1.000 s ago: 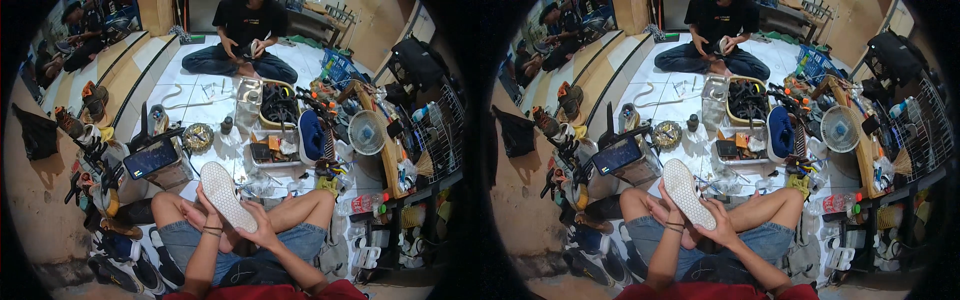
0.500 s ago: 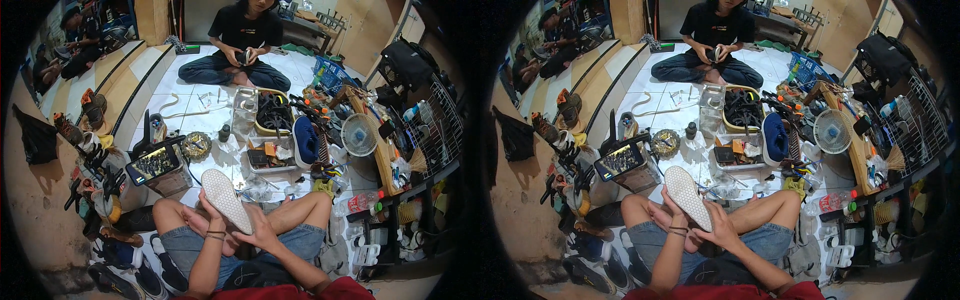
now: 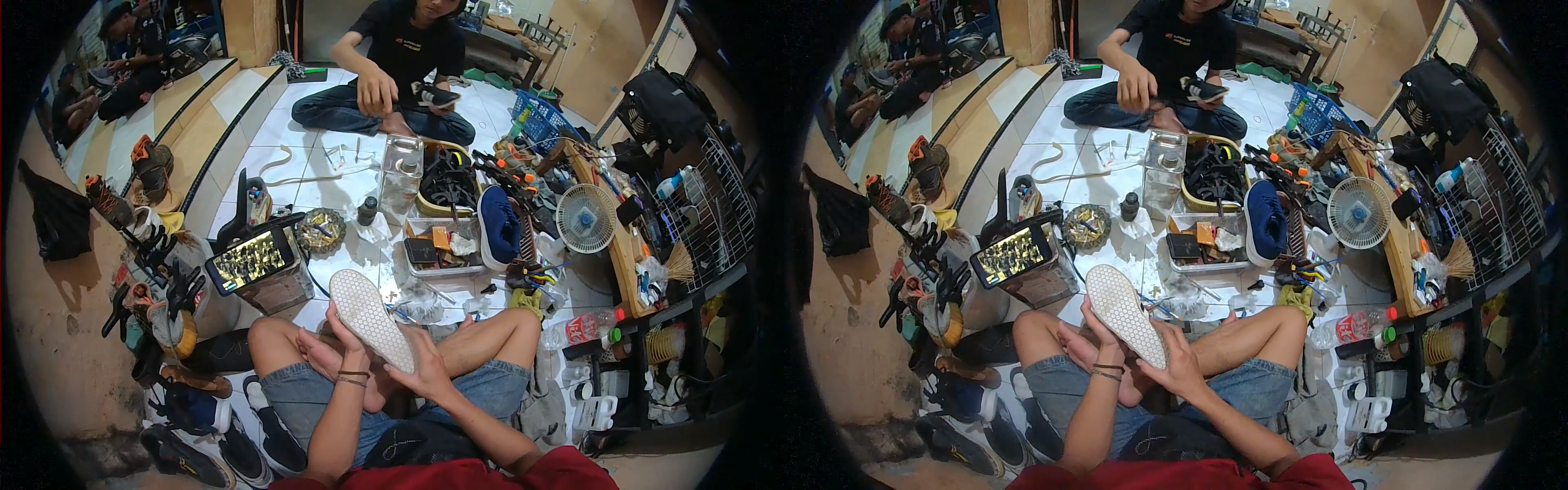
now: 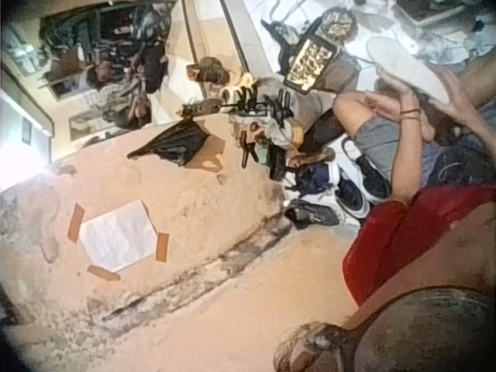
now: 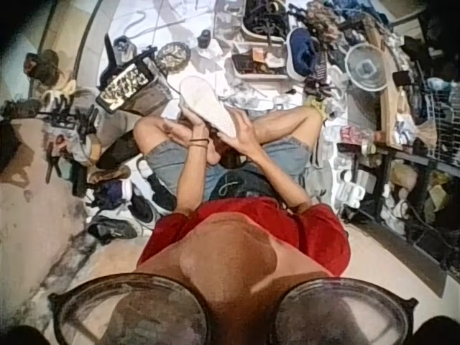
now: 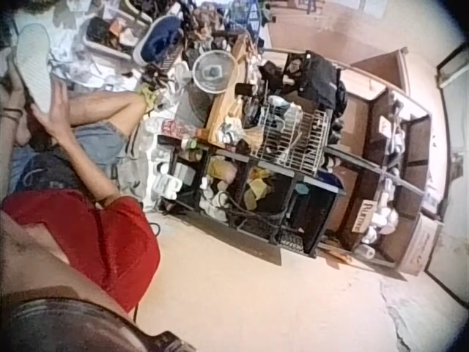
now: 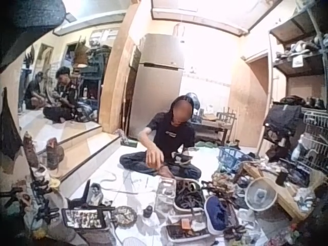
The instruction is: Inspecting shoe soles and applying glue for repair.
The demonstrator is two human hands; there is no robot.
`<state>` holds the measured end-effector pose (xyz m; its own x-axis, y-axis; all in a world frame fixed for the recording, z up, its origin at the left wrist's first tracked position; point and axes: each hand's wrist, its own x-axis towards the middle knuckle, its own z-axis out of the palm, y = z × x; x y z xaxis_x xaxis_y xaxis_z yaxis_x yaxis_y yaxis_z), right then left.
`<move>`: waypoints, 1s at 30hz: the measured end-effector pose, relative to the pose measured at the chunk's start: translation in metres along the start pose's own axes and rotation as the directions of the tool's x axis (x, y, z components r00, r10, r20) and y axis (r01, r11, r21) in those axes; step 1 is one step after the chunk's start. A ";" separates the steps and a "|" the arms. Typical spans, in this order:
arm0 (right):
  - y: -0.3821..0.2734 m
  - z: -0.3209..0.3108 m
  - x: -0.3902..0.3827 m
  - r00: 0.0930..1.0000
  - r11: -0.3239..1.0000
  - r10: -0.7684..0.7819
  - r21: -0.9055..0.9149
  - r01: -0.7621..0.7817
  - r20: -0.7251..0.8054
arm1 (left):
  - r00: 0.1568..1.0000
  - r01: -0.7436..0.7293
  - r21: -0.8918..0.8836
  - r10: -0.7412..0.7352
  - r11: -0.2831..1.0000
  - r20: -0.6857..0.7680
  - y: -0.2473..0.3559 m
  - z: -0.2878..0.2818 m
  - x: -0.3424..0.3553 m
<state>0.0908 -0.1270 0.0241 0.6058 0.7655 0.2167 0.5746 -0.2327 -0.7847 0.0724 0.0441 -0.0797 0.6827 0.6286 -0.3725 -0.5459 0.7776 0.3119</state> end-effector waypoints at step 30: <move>0.022 0.001 0.021 0.996 0.997 0.078 -0.011 -0.079 -0.045 | 0.993 0.020 0.143 -0.036 0.989 0.112 0.014 0.049 -0.009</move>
<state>0.1151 -0.1154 0.0109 0.6730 0.7171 0.1809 0.5312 -0.2986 -0.7929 0.0823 0.0491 -0.0296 0.7521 0.5950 -0.2833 -0.4569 0.7806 0.4265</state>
